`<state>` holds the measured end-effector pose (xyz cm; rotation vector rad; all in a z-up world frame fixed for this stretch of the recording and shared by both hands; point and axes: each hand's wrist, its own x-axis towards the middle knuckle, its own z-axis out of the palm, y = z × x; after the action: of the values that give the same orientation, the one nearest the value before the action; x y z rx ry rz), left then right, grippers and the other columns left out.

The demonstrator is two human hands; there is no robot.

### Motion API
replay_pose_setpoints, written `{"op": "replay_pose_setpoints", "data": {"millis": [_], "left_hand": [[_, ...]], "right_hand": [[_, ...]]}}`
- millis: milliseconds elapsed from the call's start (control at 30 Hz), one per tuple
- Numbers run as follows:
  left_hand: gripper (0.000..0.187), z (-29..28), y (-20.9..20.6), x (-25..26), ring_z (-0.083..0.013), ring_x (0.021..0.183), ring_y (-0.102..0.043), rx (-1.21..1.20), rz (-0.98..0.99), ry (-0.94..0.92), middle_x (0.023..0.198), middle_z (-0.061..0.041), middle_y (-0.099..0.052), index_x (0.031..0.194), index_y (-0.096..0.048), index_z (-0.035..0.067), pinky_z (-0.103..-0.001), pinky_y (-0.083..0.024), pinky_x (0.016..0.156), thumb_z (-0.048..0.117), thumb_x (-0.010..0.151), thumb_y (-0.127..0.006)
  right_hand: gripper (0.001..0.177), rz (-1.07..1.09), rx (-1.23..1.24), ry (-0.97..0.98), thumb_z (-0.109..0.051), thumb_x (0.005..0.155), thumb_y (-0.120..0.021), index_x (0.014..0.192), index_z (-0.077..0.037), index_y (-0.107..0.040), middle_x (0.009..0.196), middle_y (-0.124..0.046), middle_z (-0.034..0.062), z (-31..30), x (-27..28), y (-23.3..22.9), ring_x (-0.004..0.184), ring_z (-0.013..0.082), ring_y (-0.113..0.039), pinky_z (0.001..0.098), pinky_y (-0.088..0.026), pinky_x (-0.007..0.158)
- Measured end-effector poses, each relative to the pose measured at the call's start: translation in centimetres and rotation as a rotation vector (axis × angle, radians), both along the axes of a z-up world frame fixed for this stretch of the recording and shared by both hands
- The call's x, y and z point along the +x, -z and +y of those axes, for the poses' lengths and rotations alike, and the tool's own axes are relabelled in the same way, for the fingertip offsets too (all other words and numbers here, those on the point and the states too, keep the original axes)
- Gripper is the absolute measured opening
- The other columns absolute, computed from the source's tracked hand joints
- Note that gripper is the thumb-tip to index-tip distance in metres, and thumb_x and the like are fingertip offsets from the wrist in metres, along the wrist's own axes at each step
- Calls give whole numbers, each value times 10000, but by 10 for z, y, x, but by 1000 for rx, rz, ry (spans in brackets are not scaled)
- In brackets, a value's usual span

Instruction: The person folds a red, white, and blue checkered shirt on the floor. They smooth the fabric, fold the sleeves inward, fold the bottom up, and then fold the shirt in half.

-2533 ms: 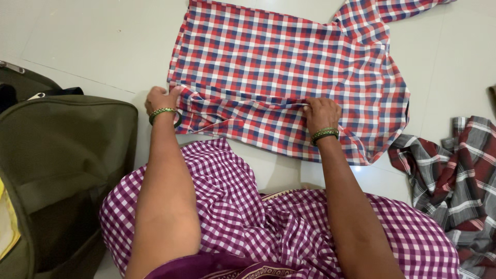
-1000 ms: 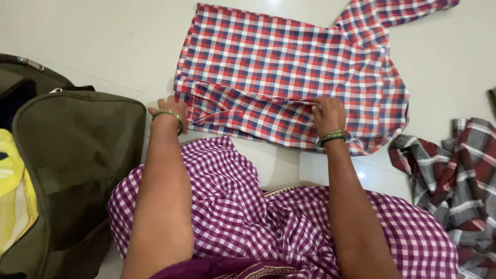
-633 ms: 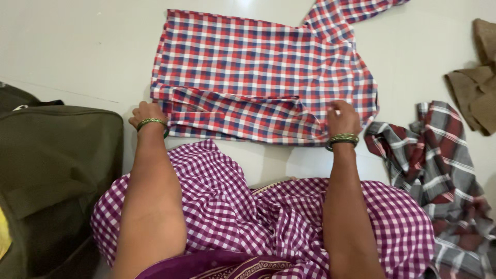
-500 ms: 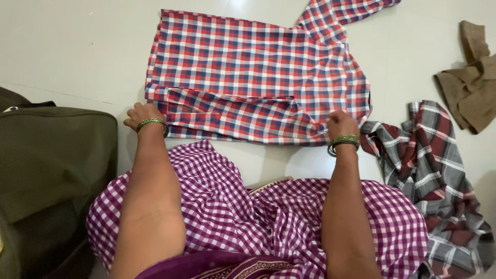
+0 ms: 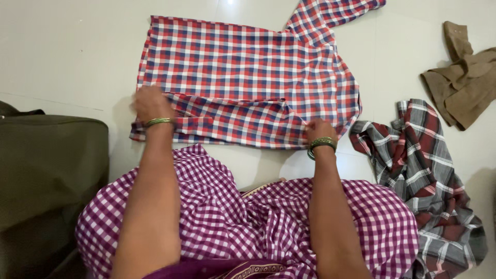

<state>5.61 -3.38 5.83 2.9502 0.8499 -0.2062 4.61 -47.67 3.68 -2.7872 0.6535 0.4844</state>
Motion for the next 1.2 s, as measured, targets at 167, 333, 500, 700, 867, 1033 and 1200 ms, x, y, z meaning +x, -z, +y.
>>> {"op": "replay_pose_setpoints", "data": {"millis": [167, 333, 500, 700, 867, 1033, 1200], "left_hand": [[204, -131, 8, 39, -185, 612, -641, -340, -360, 468, 710, -153, -685, 791, -708, 31, -260, -519, 488, 149, 952, -671], [283, -238, 28, 61, -257, 788, -664, -315, -341, 769, 738, -124, -717, 747, -752, 51, -434, -534, 752, 323, 824, -768], [145, -287, 70, 82, -286, 984, -638, -290, -307, 690, 928, -104, -726, 751, -792, 128, -478, -495, 861, 249, 675, -821], [128, -268, 106, 106, -238, 929, -633, -437, -231, 552, 911, -67, -709, 835, -769, 144, -437, -505, 898, 232, 925, -745], [163, -270, 97, 104, -228, 901, -618, -517, -343, 483, 842, -15, -709, 771, -761, 147, -465, -468, 918, 300, 813, -799], [222, -271, 90, 89, -236, 987, -597, -408, -655, 609, 931, -20, -698, 853, -750, 147, -483, -457, 950, 323, 737, -820], [155, -271, 70, 47, -270, 981, -543, -302, -718, 719, 977, -104, -593, 924, -666, 76, -457, -457, 895, 190, 976, -756]], "right_hand": [[344, -55, -27, 12, -300, 913, -723, 1251, -234, -712, 1295, -683, 88, 15, 13, -2, 1166, 330, -653, 510, -514, 990], [401, 103, -100, -64, -362, 913, -737, 1291, -241, -679, 1360, -642, 77, 17, 24, 11, 1294, 336, -564, 594, -414, 1074], [313, 165, -104, -32, -352, 935, -711, 1237, -271, -706, 1362, -641, 34, 14, 34, 12, 1305, 312, -556, 620, -344, 1112], [267, 266, -124, 83, -307, 952, -689, 1218, -301, -707, 1287, -697, 26, 8, 43, 17, 1311, 283, -562, 585, -332, 1118], [214, 126, -145, 141, -287, 973, -657, 1169, -243, -729, 1232, -723, 66, 6, 40, 32, 1260, 312, -588, 540, -329, 1107], [162, -105, -193, 115, -261, 991, -632, 1087, -203, -747, 1168, -748, 91, 2, 27, 49, 1162, 330, -639, 475, -371, 1101], [242, -348, -189, 46, -154, 828, -718, 1067, -180, -744, 1135, -721, 102, 6, 18, 43, 1141, 336, -627, 531, -365, 1062]]}}
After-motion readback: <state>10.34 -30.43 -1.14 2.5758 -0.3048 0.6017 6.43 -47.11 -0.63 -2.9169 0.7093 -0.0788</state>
